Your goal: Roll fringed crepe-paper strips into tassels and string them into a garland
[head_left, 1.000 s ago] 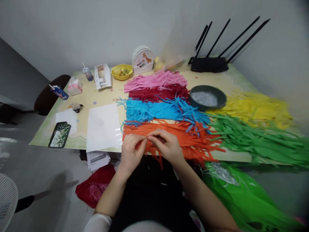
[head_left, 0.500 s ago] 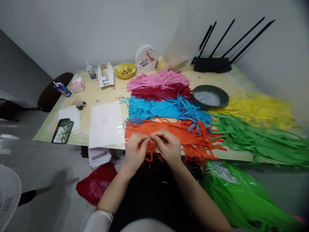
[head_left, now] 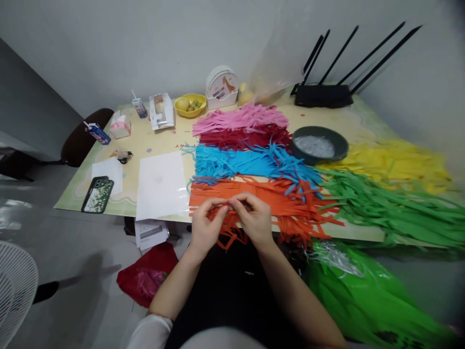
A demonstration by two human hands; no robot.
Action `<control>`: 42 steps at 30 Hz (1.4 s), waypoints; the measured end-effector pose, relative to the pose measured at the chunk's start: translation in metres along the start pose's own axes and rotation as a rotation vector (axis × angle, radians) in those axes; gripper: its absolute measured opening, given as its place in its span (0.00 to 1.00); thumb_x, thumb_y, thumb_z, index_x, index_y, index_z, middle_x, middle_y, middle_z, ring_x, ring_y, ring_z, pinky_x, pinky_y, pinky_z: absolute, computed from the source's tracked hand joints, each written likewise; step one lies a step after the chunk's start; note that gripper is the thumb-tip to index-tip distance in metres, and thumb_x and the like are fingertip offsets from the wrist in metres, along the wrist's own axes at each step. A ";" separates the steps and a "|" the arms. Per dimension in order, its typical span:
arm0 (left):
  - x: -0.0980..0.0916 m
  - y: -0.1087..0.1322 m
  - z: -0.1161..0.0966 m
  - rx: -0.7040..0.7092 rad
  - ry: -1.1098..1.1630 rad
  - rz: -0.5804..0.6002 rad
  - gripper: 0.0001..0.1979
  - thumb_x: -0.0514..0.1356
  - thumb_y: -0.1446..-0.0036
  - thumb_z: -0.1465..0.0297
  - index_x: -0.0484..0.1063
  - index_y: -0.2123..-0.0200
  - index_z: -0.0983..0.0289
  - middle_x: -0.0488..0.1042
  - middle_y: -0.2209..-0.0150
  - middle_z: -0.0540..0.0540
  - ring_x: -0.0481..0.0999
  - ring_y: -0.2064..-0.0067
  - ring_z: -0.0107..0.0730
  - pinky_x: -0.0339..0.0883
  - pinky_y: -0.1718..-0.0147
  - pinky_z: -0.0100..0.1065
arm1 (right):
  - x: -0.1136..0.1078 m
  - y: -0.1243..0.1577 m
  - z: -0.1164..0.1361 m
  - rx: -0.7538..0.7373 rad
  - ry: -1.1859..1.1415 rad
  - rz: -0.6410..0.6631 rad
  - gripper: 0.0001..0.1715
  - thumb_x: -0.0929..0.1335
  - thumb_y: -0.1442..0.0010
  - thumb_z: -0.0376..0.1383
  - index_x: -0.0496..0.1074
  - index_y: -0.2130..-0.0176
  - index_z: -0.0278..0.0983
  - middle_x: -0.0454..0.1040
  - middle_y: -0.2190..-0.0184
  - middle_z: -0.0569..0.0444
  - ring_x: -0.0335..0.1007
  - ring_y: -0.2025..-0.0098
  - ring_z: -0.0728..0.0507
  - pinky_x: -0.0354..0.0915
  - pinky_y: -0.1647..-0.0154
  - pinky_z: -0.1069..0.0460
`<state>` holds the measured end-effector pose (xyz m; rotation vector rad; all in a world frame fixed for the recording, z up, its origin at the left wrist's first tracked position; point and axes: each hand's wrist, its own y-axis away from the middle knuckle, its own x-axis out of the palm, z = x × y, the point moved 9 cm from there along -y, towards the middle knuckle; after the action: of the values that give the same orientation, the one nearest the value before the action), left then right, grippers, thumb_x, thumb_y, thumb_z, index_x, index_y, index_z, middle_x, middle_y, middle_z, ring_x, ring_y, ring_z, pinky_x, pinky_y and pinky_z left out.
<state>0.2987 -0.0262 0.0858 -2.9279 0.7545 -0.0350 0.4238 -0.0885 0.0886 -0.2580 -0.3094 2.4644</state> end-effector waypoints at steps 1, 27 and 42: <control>0.000 0.000 0.000 -0.006 0.015 0.005 0.07 0.63 0.43 0.68 0.76 0.63 0.66 0.80 0.64 0.57 0.80 0.62 0.33 0.73 0.59 0.33 | 0.000 -0.001 -0.001 0.010 -0.002 0.009 0.13 0.69 0.40 0.43 0.73 0.72 0.39 0.75 0.76 0.55 0.71 0.73 0.46 0.66 0.71 0.52; 0.001 0.001 0.015 -0.105 0.331 -0.019 0.15 0.71 0.53 0.64 0.73 0.65 0.65 0.81 0.69 0.53 0.81 0.73 0.31 0.74 0.70 0.30 | 0.010 -0.011 0.022 -0.011 0.097 0.310 0.10 0.69 0.40 0.39 0.76 0.68 0.35 0.75 0.74 0.53 0.68 0.74 0.49 0.62 0.74 0.55; -0.006 0.009 0.046 -0.304 0.661 -0.120 0.17 0.72 0.59 0.65 0.67 0.74 0.64 0.76 0.78 0.47 0.73 0.77 0.23 0.69 0.71 0.27 | 0.013 -0.023 0.034 -0.078 0.119 0.058 0.09 0.68 0.41 0.37 0.73 0.71 0.36 0.71 0.77 0.56 0.62 0.77 0.50 0.60 0.76 0.55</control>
<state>0.2918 -0.0259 0.0388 -3.2557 0.6942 -1.0231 0.4180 -0.0682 0.1260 -0.4513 -0.3514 2.4844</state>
